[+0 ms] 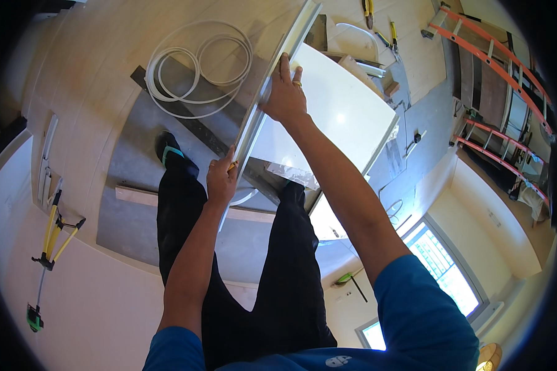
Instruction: The person assembles a cabinet door by attaching a white edge strip to a white panel. They use a utility knife to trim the strip, a pencil to mark measurements, and a metal straight edge to guide the cut. The person also handles a small wooden block and a metal hinge during the process.
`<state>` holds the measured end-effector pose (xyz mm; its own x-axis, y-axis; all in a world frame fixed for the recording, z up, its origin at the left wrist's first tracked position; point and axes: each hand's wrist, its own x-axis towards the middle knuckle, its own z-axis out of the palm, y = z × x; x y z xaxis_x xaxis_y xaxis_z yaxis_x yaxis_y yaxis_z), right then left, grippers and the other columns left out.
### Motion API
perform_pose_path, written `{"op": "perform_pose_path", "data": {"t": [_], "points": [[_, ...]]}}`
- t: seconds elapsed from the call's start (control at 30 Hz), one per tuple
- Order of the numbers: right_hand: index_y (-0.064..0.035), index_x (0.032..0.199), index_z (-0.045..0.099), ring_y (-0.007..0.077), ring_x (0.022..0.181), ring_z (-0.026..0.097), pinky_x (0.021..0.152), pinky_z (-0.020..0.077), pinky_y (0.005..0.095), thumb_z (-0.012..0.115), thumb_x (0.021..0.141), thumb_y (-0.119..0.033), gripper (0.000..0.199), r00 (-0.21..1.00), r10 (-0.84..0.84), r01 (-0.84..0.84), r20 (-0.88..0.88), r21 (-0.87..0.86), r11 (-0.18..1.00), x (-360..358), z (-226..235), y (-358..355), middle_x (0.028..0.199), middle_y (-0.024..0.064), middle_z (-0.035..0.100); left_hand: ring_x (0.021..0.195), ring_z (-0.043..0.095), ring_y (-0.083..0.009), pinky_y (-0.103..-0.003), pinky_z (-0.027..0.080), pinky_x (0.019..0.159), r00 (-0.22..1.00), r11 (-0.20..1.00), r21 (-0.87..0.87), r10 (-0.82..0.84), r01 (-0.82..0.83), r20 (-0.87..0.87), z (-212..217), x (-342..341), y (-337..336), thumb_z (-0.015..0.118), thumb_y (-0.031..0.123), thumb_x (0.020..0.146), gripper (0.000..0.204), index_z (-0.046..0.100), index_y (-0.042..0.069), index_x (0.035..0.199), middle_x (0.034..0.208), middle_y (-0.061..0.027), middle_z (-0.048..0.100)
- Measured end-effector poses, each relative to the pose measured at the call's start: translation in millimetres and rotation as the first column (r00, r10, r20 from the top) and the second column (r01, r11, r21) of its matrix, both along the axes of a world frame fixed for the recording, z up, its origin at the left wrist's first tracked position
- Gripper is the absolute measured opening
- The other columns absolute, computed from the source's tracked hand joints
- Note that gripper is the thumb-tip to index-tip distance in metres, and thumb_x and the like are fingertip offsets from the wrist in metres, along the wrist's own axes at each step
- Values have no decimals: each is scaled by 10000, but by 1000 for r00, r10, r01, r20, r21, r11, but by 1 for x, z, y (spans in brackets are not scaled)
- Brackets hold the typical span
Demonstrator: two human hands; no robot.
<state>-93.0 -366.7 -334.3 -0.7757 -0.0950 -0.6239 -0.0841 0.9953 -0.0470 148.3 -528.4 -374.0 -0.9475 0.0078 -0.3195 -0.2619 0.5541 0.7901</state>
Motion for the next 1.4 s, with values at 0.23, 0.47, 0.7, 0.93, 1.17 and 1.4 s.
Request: {"op": "perform_pose_path", "data": {"t": [0.23,0.47,0.7,0.93,1.17,1.4], "points": [[-29,1628,212,557,1519,180,1168,439,529,911,704,-405,1218,1000,-14,14,-11,0,1000,-1,0,-2,1738,131,35,786,622,-320,-428,464,828,1000,1000,-11,-2,2,-10,0,3,1,717,0,885,587,571,27,1453,870,-156,675],[-35,1633,201,538,1531,171,1130,471,557,906,708,-406,1221,999,-32,32,14,17,999,-2,2,-5,1742,110,17,805,619,-317,-438,450,856,998,1000,-25,-8,7,-65,-4,6,5,691,-22,890,577,561,19,1451,870,-158,650],[-26,1637,171,530,1538,164,1112,479,555,886,726,-424,1225,1000,-23,23,-5,2,1000,-1,1,-4,1745,103,5,798,616,-318,-436,449,857,997,999,-42,0,-3,-71,-4,7,6,689,-14,893,567,562,24,1444,886,-159,655],[9,1622,187,535,1537,172,1117,463,538,875,741,-418,1197,999,-36,36,-4,4,999,-2,3,-5,1737,146,-15,802,629,-305,-434,458,880,1000,998,-59,9,-10,-15,-1,1,7,683,-4,895,545,580,25,1429,885,-156,659],[-97,1638,219,467,1541,239,1078,507,543,917,682,-489,1247,999,-31,27,-37,-82,996,6,11,13,1724,194,-86,817,628,-312,-433,472,878,1000,996,-91,4,-3,11,2,3,10,697,-2,871,567,584,24,1426,888,-145,661],[-168,1642,251,430,1532,290,1142,439,539,943,599,-563,1312,994,83,-94,-74,-169,981,5,10,47,1726,206,21,839,618,-326,-436,470,866,999,998,-66,19,-21,-32,1,5,11,696,-7,860,586,579,23,1434,899,-145,661]]}}
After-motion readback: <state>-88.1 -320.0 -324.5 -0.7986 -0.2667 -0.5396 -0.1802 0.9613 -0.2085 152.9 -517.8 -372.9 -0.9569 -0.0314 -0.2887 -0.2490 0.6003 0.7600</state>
